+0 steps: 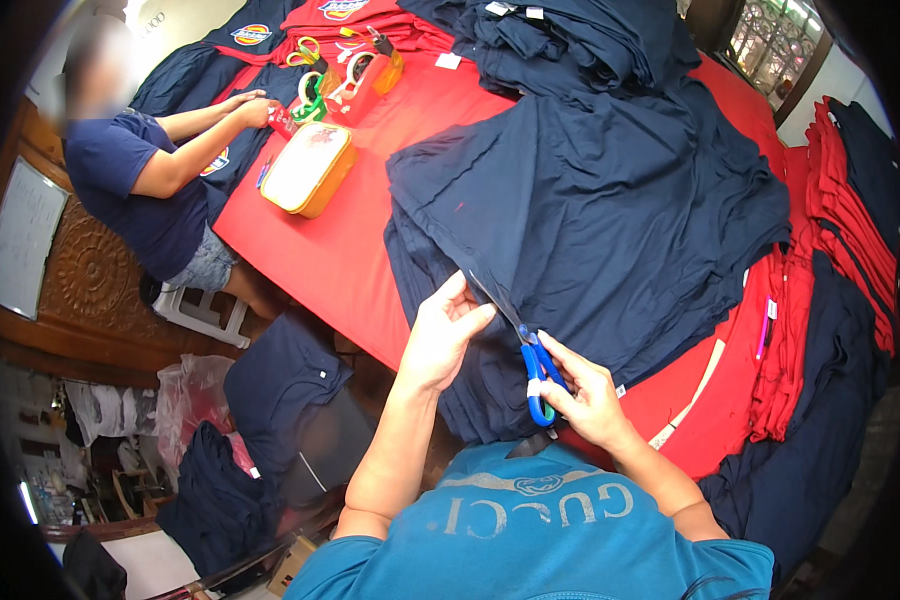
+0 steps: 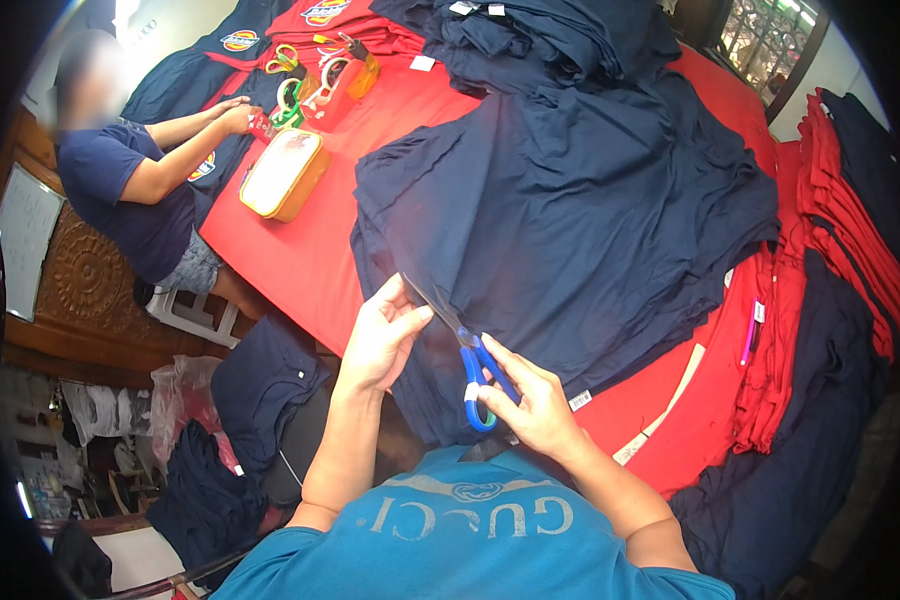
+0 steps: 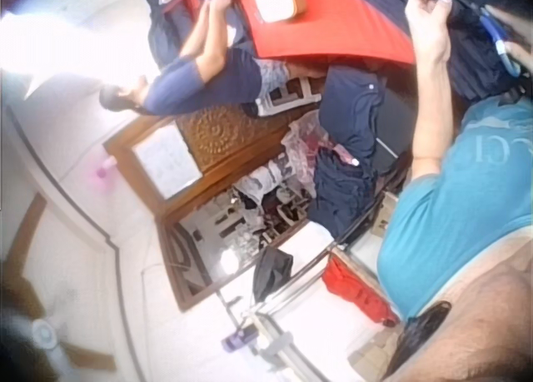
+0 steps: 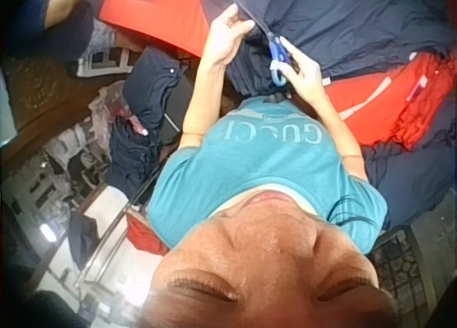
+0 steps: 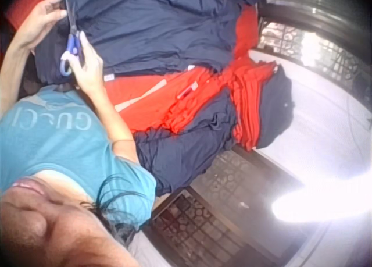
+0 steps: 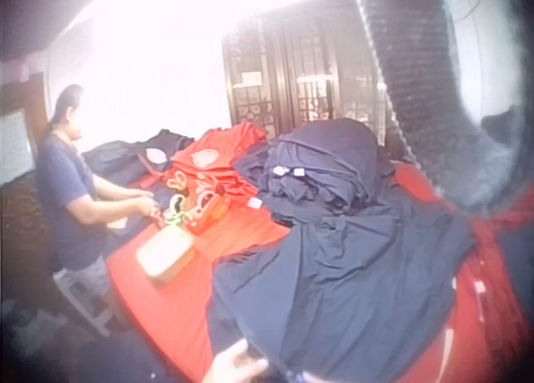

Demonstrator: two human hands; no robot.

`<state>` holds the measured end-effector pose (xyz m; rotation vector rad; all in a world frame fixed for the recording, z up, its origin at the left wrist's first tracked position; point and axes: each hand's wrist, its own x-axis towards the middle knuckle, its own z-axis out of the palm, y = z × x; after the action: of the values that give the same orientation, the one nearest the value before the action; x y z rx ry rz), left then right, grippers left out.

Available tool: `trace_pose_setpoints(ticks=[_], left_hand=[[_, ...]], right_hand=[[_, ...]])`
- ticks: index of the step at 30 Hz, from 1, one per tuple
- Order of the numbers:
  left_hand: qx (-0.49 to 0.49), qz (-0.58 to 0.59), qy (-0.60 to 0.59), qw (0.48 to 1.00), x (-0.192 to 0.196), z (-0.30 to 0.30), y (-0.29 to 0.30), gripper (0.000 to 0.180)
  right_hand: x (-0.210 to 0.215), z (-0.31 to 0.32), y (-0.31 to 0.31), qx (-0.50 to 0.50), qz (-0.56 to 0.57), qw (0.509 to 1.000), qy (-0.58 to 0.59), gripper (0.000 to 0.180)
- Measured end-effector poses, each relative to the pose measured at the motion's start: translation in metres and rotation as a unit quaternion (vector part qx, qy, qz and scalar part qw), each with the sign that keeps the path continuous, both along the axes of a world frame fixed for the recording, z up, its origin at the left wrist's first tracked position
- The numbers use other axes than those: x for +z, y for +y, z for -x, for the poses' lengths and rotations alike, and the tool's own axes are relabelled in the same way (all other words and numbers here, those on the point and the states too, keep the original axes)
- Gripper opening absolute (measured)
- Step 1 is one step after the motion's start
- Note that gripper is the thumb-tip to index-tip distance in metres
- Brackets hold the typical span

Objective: The person uses blue-handled scissors to cut tags off a stack of dark blue shirts on a red table. The person repeatedly picks up a shirt, snips the tag, and places the shirt back on the pile.

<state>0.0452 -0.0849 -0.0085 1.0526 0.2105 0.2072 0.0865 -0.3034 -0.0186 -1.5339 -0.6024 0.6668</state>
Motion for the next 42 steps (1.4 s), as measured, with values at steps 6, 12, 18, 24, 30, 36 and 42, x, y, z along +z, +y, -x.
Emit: trace_pose_setpoints(ticks=[6,12,18,24,30,36,42], left_hand=[[0.004,-0.002,0.042,0.999,0.014,0.002,-0.008,0.04],[0.055,0.0,0.008,0.998,-0.004,-0.013,0.007,0.038],[0.024,-0.045,0.022,0.998,0.017,-0.019,0.009,0.047],[0.062,-0.008,0.013,0.998,0.002,-0.033,0.031,0.048],[0.013,-0.066,0.004,0.998,0.017,-0.031,0.033,0.044],[0.048,-0.026,0.008,0.999,0.013,-0.041,0.045,0.045],[0.034,-0.069,-0.012,0.997,0.025,-0.043,0.044,0.045]], right_hand=[[-0.005,-0.009,-0.001,-0.009,0.014,0.999,0.04,0.053],[-0.007,-0.011,0.007,-0.004,0.0,1.0,0.006,0.054],[-0.008,-0.032,0.026,0.005,-0.025,1.0,0.008,0.053],[-0.013,-0.036,0.03,0.011,-0.007,0.999,0.034,0.051],[-0.014,-0.044,0.047,-0.008,-0.068,0.995,-0.067,0.053],[-0.013,-0.049,0.047,-0.005,-0.027,0.999,-0.02,0.048],[-0.021,-0.052,0.06,-0.022,-0.087,0.985,-0.144,0.052]])
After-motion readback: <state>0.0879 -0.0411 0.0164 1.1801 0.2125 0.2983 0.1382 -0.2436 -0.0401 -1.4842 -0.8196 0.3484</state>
